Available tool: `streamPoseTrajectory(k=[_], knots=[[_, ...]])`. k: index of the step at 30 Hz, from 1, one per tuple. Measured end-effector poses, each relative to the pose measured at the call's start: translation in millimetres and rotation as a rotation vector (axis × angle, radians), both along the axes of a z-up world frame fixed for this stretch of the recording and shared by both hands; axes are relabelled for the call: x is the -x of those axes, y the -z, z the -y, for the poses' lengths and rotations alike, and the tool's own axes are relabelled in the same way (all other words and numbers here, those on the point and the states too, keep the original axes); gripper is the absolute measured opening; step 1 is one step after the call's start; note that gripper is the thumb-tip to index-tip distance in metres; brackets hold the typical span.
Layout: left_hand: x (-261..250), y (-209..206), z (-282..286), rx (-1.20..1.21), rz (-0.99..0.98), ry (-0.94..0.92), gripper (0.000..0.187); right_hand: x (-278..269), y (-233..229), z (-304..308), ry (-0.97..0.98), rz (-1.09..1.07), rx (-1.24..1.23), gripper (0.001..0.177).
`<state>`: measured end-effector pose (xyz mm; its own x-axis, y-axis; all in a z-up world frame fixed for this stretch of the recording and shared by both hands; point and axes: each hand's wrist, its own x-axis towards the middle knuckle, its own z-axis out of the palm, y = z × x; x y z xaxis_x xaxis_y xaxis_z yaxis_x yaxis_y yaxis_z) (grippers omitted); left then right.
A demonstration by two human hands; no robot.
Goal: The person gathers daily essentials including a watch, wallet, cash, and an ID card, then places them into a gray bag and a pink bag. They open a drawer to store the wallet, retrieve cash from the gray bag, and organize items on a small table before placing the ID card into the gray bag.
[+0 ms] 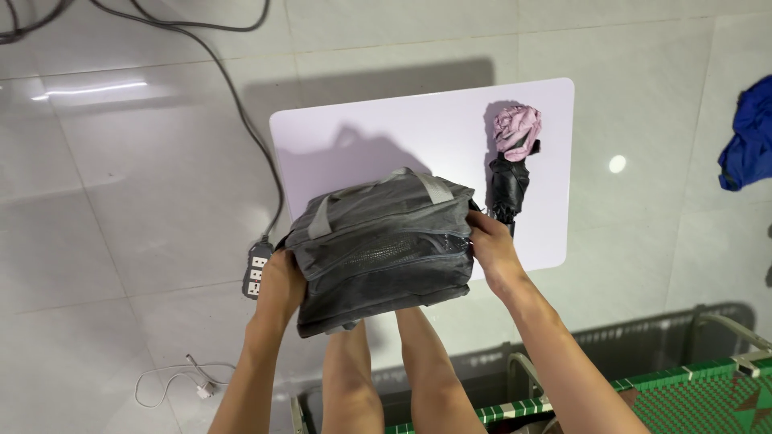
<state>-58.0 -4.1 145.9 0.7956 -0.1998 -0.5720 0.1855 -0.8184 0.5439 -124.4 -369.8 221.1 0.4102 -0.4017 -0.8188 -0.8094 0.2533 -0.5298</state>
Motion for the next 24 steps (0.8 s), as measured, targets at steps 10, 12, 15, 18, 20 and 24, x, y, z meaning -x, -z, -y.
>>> streamPoseTrajectory(k=[10,12,15,18,20,24], knots=[[-2,-207,19,0.276,0.023,-0.743,0.019,-22,-101,-39,0.012,0.351,0.183,0.024],[4,-226,27,0.556,0.060,-0.806,0.021,-32,-129,-61,-0.082,0.434,0.077,0.020],[11,-251,43,0.684,-0.061,-0.891,0.048,-54,-163,-95,-0.192,0.430,-0.186,0.023],[18,-272,57,0.852,-0.085,-0.925,0.058,-67,-190,-119,-0.375,0.335,-0.280,0.024],[22,-282,62,0.913,-0.087,-0.987,0.053,-71,-200,-127,-0.450,0.331,-0.283,0.020],[31,-290,58,0.949,-0.123,-1.087,0.041,-73,-205,-133,-0.478,0.377,-0.256,0.014]])
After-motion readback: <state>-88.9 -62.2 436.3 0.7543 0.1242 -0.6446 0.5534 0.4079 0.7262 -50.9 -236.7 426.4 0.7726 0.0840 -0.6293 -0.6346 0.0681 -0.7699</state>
